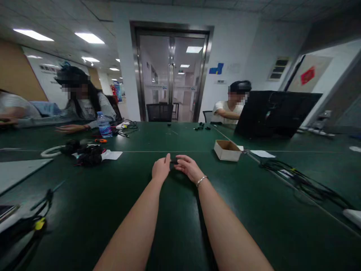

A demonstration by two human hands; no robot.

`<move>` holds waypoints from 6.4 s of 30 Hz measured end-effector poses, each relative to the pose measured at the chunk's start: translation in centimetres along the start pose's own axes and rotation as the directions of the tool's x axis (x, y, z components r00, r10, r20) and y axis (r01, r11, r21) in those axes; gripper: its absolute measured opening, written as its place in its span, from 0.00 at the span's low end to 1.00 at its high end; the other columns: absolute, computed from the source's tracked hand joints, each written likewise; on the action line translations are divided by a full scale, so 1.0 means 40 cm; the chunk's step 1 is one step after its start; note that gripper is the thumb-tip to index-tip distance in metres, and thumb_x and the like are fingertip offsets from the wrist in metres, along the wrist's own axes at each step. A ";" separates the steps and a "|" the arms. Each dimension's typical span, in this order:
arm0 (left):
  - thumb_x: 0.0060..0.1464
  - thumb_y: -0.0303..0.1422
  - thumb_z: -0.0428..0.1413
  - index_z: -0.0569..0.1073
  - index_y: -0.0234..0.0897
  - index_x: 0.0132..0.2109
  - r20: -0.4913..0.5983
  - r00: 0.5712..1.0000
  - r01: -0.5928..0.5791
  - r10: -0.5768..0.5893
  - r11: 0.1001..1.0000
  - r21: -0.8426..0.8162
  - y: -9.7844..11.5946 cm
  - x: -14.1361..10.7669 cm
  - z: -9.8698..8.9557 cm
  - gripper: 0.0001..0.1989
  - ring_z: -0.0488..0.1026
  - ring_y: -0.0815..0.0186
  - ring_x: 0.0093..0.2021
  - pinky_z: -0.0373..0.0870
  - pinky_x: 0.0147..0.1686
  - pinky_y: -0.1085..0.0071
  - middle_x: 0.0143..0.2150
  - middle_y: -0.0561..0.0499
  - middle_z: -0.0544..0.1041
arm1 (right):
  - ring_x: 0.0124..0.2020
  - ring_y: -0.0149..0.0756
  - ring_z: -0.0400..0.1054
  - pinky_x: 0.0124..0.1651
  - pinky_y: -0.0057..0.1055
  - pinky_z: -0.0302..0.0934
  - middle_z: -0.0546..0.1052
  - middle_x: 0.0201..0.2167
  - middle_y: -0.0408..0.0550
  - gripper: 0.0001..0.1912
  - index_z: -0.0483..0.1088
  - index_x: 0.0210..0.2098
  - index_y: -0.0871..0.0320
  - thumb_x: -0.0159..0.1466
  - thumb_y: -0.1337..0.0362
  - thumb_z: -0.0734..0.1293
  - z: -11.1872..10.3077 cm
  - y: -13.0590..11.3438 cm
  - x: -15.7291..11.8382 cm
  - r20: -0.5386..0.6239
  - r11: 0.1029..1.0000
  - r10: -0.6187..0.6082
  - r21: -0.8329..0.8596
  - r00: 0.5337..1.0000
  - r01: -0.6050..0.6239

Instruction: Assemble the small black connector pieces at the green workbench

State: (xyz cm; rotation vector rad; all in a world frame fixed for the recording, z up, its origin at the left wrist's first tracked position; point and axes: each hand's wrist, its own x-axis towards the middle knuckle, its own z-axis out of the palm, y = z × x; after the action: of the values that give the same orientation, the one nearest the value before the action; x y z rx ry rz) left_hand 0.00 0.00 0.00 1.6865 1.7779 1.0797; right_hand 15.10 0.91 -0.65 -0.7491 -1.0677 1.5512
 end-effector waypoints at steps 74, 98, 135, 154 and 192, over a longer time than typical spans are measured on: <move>0.58 0.46 0.41 0.70 0.40 0.26 -0.078 0.997 0.028 -0.028 1.000 0.005 0.010 -0.008 -0.006 0.22 0.73 0.51 0.37 0.62 0.41 0.59 0.31 0.41 0.76 | 0.27 0.31 0.73 0.31 0.24 0.71 0.76 0.26 0.46 0.13 0.73 0.37 0.61 0.52 0.69 0.75 -0.004 0.001 0.010 -0.015 0.998 -0.033 -0.047 0.999 0.033; 0.52 0.51 0.50 0.69 0.37 0.25 -0.055 0.992 -0.128 0.117 0.942 -0.310 -0.034 0.029 0.012 0.22 0.67 0.66 0.26 0.59 0.30 0.71 0.24 0.52 0.71 | 0.27 0.33 0.74 0.32 0.27 0.71 0.76 0.29 0.47 0.09 0.72 0.36 0.61 0.56 0.69 0.74 -0.013 0.000 0.006 -0.087 0.999 -0.032 0.010 0.996 0.033; 0.56 0.38 0.51 0.67 0.37 0.51 0.026 0.989 -0.119 0.147 0.883 -0.455 -0.053 0.048 0.038 0.17 0.68 0.68 0.28 0.62 0.32 0.72 0.27 0.54 0.70 | 0.25 0.31 0.72 0.30 0.25 0.68 0.76 0.26 0.47 0.10 0.72 0.35 0.62 0.53 0.70 0.74 -0.011 -0.003 0.015 -0.081 1.000 0.004 0.019 0.997 -0.002; 0.55 0.34 0.50 0.68 0.37 0.49 0.058 0.995 -0.038 0.083 0.839 -0.543 -0.032 0.050 0.028 0.16 0.62 0.70 0.24 0.57 0.25 0.75 0.24 0.56 0.66 | 0.26 0.31 0.73 0.31 0.25 0.69 0.76 0.27 0.48 0.08 0.72 0.36 0.62 0.56 0.72 0.71 -0.011 -0.010 0.022 -0.074 0.999 0.036 0.012 0.997 -0.035; 0.53 0.33 0.48 0.70 0.37 0.47 0.107 0.994 0.019 0.039 0.870 -0.494 -0.033 0.049 0.024 0.15 0.62 0.72 0.22 0.57 0.21 0.77 0.25 0.55 0.67 | 0.26 0.31 0.73 0.30 0.25 0.70 0.75 0.26 0.44 0.10 0.72 0.35 0.61 0.53 0.71 0.73 0.007 0.003 0.052 -0.086 1.000 0.027 -0.011 0.996 -0.028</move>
State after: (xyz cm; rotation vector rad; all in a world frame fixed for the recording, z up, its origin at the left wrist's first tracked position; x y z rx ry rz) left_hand -0.33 2.20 -1.27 1.4041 1.2757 1.2828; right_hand 14.29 2.85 -0.52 -0.8348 -1.0087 1.5232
